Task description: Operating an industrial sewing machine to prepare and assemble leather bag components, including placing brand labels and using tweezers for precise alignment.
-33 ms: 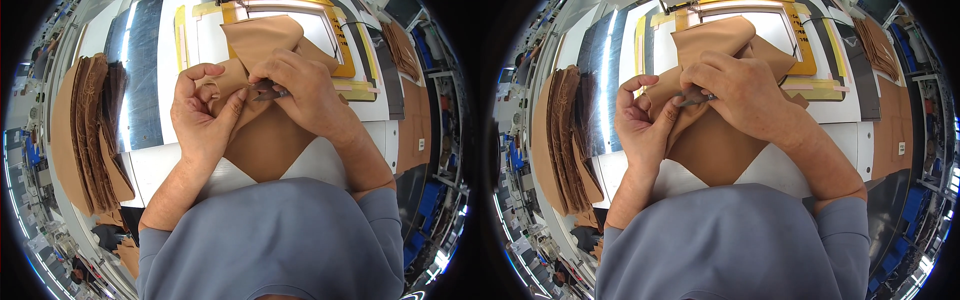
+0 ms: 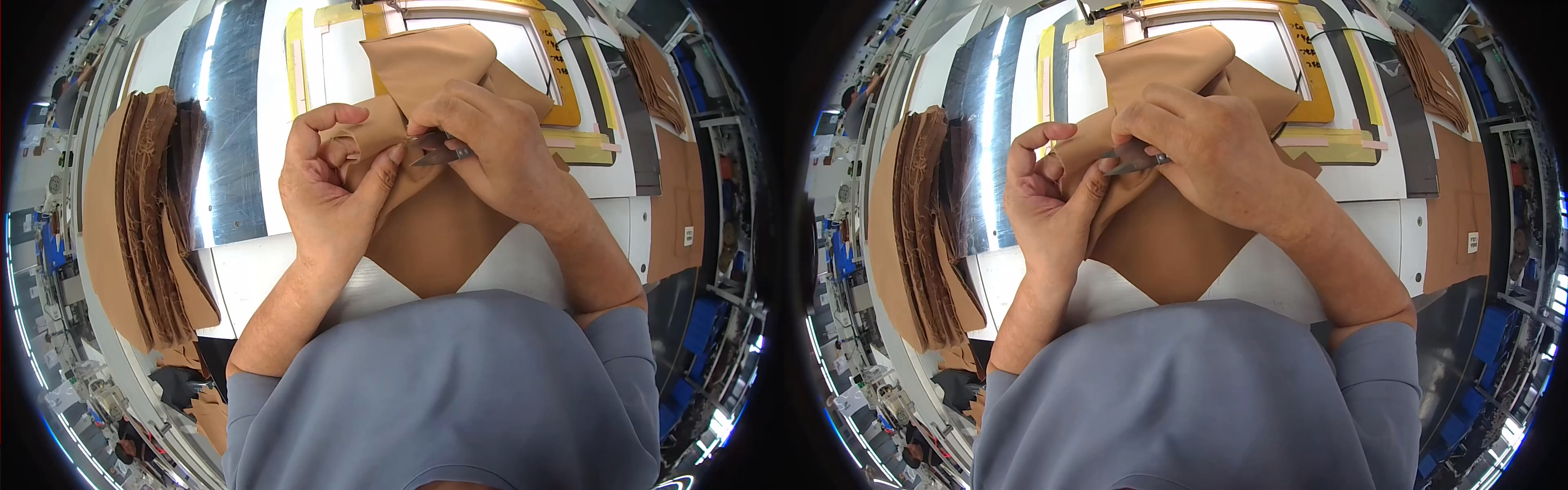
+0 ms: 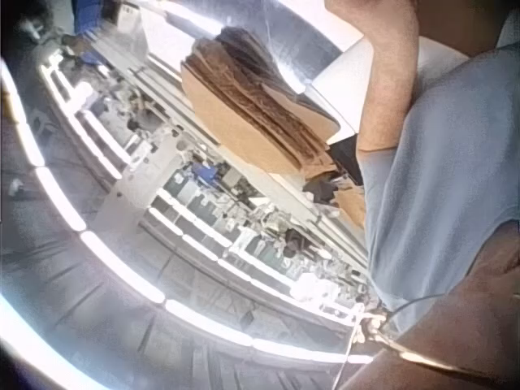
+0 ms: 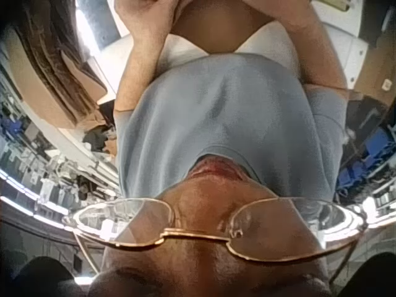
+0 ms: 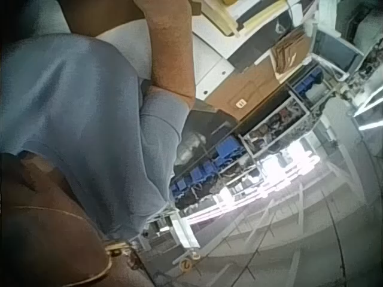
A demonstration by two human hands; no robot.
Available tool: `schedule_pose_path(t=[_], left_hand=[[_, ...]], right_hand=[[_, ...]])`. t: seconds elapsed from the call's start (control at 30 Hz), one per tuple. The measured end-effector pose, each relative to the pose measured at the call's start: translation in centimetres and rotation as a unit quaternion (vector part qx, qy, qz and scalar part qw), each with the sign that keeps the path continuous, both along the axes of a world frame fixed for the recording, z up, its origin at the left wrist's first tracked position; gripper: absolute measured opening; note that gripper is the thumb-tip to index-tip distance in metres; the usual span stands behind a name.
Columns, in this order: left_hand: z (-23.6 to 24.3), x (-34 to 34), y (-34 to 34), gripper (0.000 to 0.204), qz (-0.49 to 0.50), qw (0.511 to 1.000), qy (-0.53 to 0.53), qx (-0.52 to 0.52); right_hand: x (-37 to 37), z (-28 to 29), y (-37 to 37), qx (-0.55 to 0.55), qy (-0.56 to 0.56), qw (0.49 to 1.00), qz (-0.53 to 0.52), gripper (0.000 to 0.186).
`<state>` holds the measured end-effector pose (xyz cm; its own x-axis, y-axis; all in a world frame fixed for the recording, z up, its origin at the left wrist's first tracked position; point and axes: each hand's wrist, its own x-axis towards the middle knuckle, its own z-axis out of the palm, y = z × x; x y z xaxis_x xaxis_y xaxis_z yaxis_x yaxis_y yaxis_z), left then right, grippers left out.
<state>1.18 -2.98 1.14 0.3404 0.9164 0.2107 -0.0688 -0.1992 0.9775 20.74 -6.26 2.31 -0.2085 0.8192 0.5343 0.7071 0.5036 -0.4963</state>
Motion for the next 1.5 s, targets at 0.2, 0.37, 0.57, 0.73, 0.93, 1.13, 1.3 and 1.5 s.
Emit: schedule_pose_path(t=[0.2, 0.37, 0.57, 0.73, 0.93, 1.13, 1.3, 1.5], left_hand=[[0.1, -0.1, 0.1, 0.046, -0.011, 1.000, 0.004, -0.011], [0.8, -0.2, -0.1, 0.046, -0.002, 0.997, -0.022, -0.070], [1.2, -0.8, 1.2, 0.044, 0.012, 0.998, -0.024, -0.061], [1.1, -2.1, 2.5, 0.045, 0.118, 0.975, 0.146, 0.118], [1.1, -1.6, 1.6, 0.039, 0.129, 0.893, 0.172, 0.396], [1.7, -0.5, 0.3, 0.053, 0.064, 0.896, 0.154, 0.411], [1.5, -1.0, -0.4, 0.035, -0.076, 0.974, 0.087, 0.194], [5.2, -7.9, 4.2, 0.030, 0.150, 0.972, -0.029, 0.179]], right_hand=[[0.6, -0.1, 0.2, 0.005, -0.008, 1.000, -0.005, 0.022], [3.6, 1.0, 0.5, 0.015, 0.069, 0.991, -0.112, 0.021], [3.4, 1.2, 0.5, -0.016, 0.175, 0.981, -0.086, 0.011], [3.8, 1.5, 0.1, -0.104, 0.355, 0.928, -0.051, 0.015], [3.1, 1.7, -0.1, -0.139, 0.416, 0.899, -0.021, 0.016], [1.7, 2.5, -1.0, -0.122, 0.395, 0.909, 0.053, 0.015], [0.3, 2.7, -1.3, -0.093, 0.300, 0.937, 0.154, 0.008], [5.3, 3.7, -0.9, -0.006, 0.347, 0.938, 0.006, 0.018]])
